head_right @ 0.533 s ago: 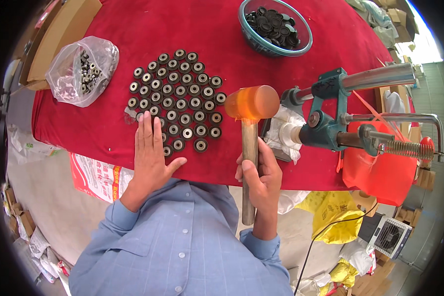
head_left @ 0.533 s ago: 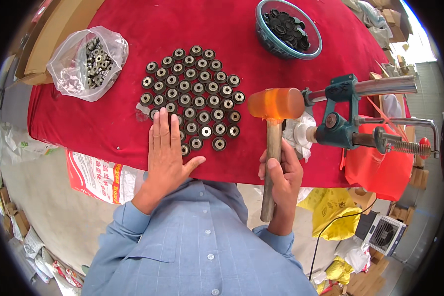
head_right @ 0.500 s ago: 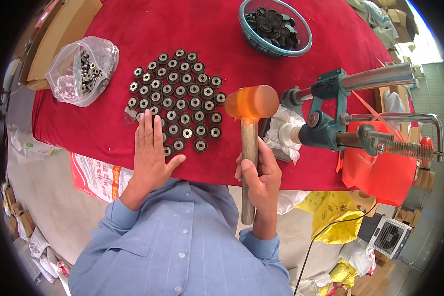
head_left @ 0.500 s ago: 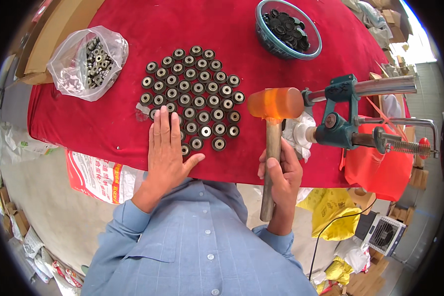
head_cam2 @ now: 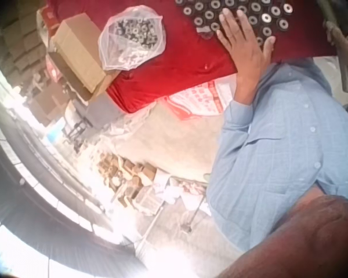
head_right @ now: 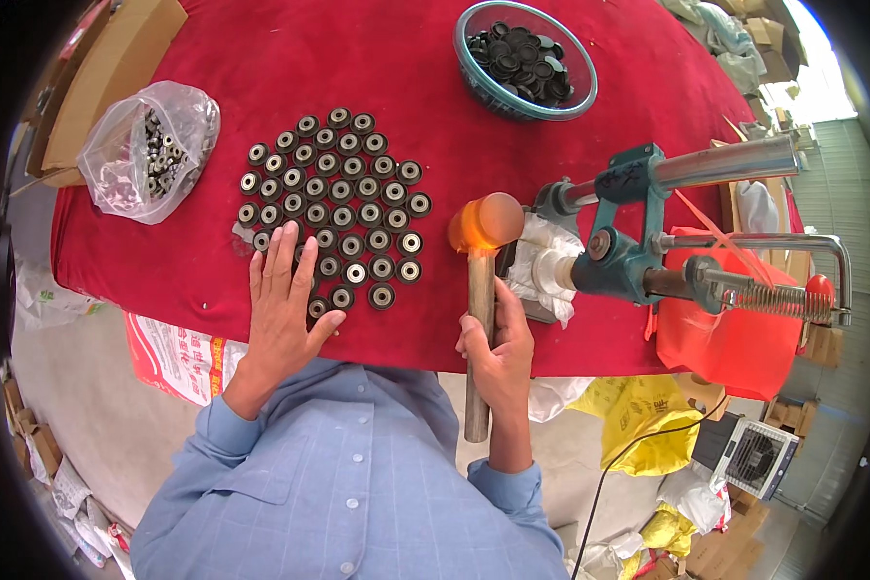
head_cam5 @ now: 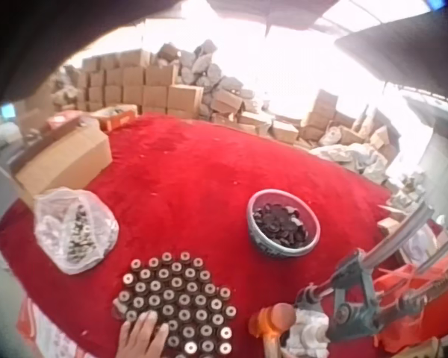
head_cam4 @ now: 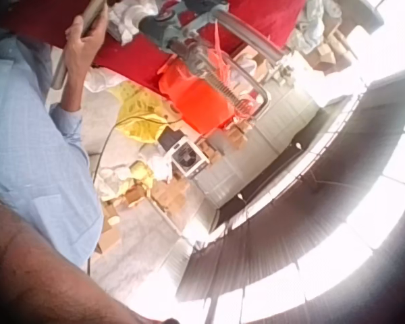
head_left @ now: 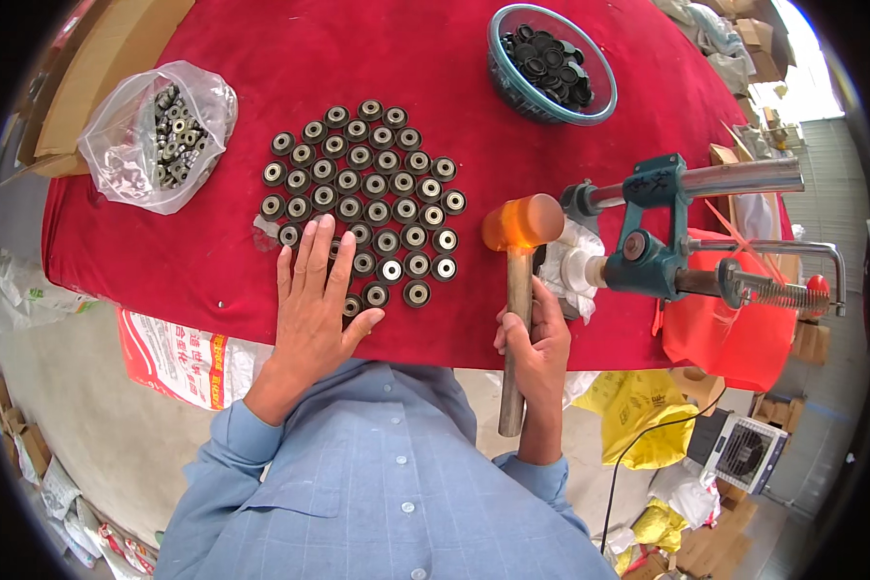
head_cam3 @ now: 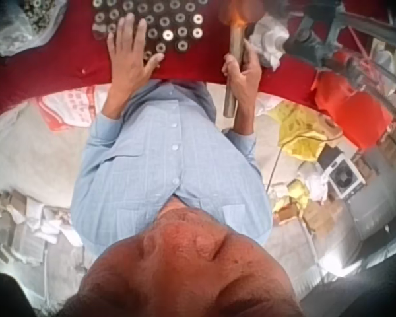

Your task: The person arranges small metal cylindrical parts on a red table, then uses a rubber mallet to tap each part individually. The person handles the parts one at a time, tapping them repeatedly across the table surface.

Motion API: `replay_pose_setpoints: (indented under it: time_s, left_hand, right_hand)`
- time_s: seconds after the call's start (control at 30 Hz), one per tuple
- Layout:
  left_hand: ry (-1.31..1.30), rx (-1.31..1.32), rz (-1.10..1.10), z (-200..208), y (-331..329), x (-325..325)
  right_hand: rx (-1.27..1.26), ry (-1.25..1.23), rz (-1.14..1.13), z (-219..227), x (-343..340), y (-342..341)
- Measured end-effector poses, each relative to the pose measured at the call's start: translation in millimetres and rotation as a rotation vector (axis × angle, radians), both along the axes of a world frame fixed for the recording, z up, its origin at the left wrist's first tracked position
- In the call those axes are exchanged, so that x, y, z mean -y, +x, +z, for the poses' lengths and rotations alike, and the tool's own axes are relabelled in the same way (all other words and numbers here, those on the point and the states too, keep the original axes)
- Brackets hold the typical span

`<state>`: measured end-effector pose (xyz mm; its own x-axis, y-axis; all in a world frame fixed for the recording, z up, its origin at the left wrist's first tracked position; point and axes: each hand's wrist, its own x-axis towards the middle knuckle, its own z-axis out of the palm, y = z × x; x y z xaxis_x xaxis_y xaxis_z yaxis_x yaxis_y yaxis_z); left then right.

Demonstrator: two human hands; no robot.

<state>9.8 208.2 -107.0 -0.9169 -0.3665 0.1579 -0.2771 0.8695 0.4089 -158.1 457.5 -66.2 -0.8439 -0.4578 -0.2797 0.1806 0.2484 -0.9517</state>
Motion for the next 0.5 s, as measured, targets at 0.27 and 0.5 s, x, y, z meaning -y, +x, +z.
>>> replay_pose_setpoints:
  time_s: [0.27,0.5]
  left_hand:
    - [-0.017,-0.047,-0.008,5,-21,42]
    - [-0.033,0.050,-0.012,-4,-25,51]
  right_hand:
    - [-0.232,0.299,0.008,1,0,3]
    - [-0.245,0.156,0.006,30,29,1]
